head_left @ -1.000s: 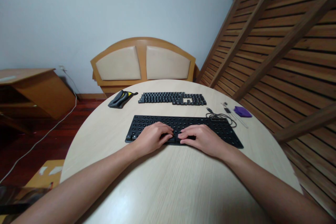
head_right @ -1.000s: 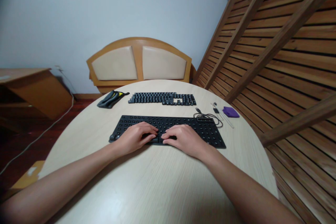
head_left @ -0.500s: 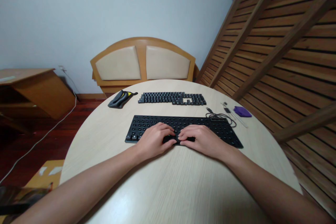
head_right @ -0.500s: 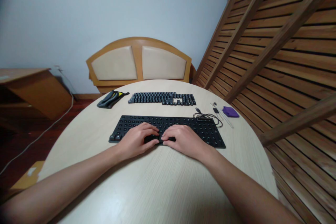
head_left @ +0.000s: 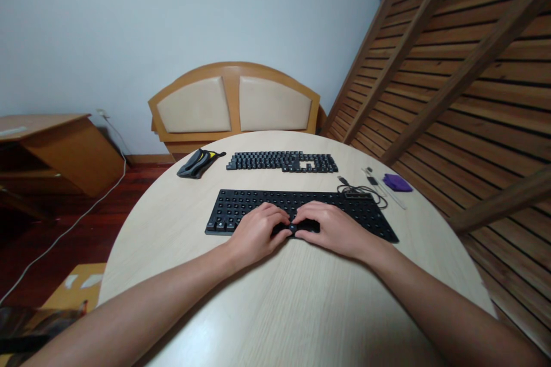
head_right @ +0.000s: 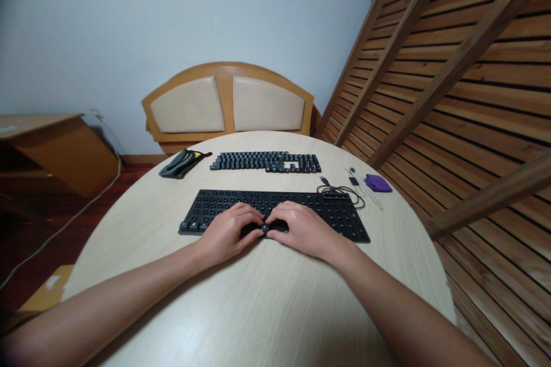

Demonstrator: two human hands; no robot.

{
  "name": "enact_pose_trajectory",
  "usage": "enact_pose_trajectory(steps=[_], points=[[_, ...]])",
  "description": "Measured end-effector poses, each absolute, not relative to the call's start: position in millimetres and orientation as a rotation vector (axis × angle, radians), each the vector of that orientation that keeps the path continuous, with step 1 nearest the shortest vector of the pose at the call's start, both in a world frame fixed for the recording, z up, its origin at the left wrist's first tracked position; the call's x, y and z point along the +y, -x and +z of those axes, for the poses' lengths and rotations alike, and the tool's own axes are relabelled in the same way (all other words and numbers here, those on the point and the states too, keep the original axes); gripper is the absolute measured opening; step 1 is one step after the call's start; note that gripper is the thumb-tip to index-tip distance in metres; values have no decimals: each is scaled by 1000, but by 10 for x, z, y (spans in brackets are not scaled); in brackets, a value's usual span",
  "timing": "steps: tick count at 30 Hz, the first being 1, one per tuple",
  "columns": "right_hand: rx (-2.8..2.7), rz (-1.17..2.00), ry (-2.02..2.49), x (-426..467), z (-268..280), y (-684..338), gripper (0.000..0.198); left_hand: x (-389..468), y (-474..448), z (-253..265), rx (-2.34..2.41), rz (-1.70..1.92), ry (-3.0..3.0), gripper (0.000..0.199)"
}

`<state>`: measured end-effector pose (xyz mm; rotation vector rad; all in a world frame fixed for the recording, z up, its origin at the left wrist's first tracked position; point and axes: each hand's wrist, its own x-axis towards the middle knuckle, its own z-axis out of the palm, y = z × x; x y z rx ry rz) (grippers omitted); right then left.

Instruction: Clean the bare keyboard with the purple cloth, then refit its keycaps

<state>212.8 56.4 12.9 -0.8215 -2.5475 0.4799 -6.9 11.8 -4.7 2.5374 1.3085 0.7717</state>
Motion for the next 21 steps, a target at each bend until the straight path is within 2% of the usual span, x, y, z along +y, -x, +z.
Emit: enact_pose_trajectory(steps=[15, 21], points=[[-2456, 622, 726, 528, 21, -2052, 13, 95, 130, 193, 1358, 514, -2556, 12], [-2416, 657, 722, 502, 21, -2019, 10, 100, 155, 189, 1344, 513, -2553, 12]])
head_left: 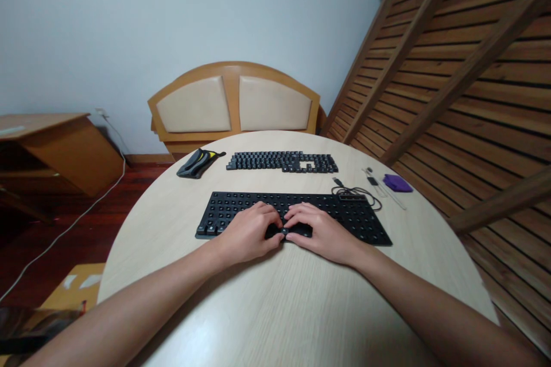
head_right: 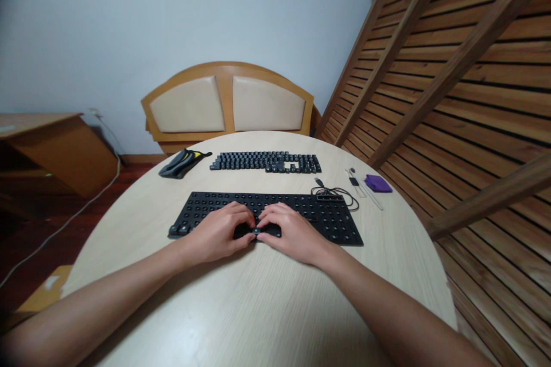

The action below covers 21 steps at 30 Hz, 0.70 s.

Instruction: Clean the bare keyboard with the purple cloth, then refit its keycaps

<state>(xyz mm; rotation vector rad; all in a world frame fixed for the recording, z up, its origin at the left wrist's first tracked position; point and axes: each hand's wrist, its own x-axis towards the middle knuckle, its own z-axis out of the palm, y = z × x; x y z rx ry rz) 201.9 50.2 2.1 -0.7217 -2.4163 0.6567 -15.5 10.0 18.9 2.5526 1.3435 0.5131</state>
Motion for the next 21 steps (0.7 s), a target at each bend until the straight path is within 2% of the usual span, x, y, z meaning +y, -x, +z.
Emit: enact_pose_trajectory(steps=[21], points=[[-2375, 712, 678, 531, -31, -1998, 7, 117, 135, 149, 1280, 583, -2537, 11]])
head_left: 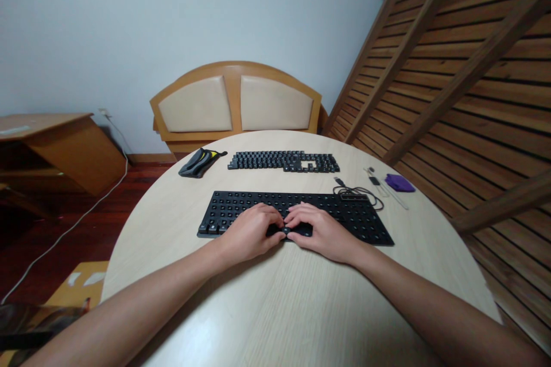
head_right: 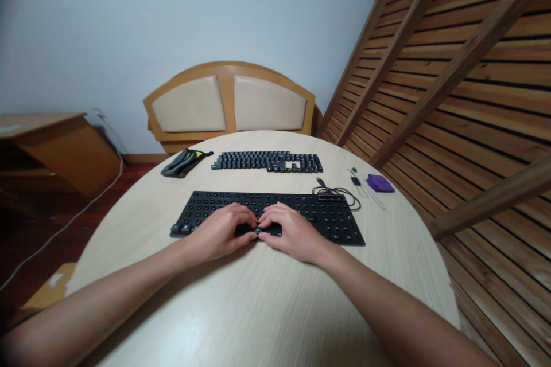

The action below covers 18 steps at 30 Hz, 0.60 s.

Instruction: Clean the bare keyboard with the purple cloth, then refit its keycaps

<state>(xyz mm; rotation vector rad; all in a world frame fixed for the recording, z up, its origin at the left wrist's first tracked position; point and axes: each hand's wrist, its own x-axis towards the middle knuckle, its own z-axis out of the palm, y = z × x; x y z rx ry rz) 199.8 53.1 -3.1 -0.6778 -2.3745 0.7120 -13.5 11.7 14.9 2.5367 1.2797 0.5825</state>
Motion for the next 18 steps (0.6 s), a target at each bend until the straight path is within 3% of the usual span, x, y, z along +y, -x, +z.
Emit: enact_pose_trajectory(steps=[18], points=[[-2367, 717, 666, 532, -12, -1990, 4, 118, 147, 139, 1278, 591, -2518, 12]])
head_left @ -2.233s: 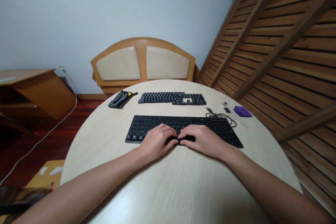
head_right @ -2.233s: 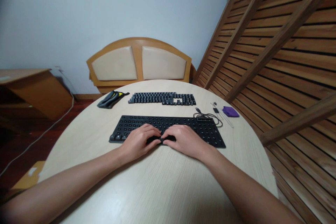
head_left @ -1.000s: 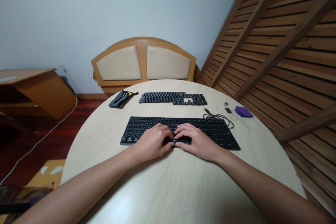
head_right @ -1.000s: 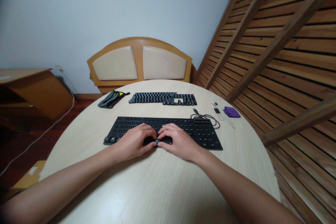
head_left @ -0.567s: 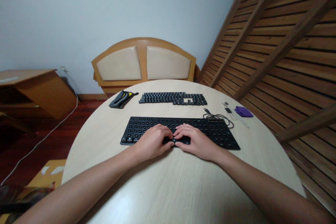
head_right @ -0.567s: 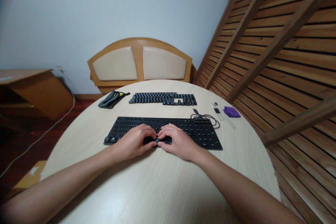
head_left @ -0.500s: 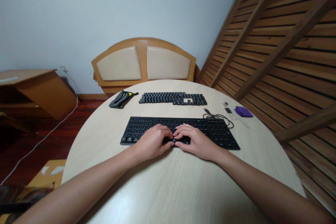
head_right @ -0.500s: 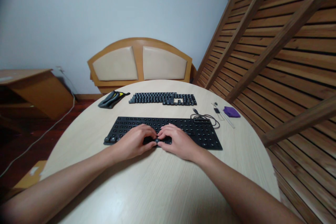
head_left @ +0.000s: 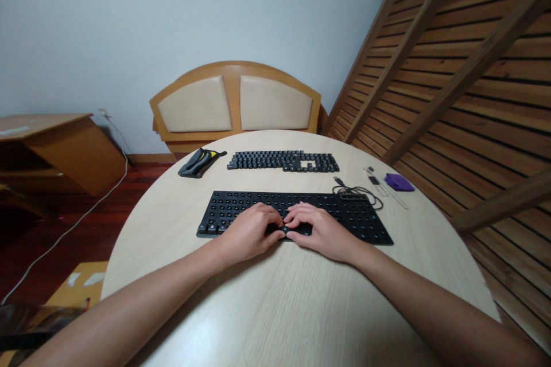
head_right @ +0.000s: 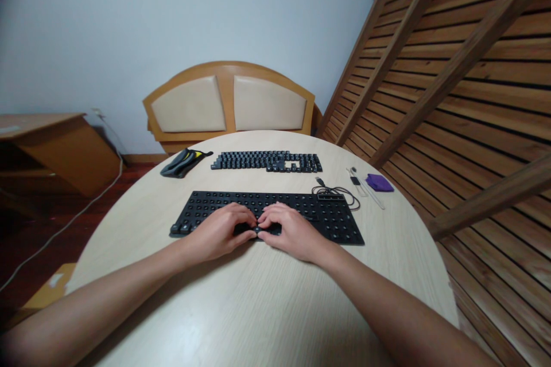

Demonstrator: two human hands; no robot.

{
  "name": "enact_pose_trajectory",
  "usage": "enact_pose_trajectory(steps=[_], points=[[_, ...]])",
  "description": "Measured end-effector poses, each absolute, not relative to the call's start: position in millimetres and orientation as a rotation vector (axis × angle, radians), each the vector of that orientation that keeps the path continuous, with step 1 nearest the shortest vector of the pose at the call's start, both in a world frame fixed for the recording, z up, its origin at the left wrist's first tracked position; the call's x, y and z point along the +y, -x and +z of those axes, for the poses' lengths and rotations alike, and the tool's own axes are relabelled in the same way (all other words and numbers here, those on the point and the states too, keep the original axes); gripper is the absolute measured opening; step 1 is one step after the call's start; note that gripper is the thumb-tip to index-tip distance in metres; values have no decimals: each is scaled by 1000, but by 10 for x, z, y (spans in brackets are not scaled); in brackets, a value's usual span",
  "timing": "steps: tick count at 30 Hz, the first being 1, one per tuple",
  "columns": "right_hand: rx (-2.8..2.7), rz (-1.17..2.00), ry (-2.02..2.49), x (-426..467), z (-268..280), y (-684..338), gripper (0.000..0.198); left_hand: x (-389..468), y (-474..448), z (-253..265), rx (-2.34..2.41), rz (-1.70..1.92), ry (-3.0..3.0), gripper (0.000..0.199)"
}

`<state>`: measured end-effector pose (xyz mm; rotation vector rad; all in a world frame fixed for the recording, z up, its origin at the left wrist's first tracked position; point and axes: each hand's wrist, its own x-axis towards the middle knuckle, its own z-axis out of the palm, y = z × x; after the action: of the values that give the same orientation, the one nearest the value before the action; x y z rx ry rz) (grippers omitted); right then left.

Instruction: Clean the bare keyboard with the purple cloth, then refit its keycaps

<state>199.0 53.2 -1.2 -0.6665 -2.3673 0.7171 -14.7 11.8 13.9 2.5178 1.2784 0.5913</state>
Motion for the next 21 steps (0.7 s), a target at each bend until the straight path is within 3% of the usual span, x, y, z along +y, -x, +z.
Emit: enact_pose_trajectory(steps=[21], points=[[-2336, 725, 701, 547, -38, -1975, 2, 96, 118, 143, 1318, 594, -2513, 13]])
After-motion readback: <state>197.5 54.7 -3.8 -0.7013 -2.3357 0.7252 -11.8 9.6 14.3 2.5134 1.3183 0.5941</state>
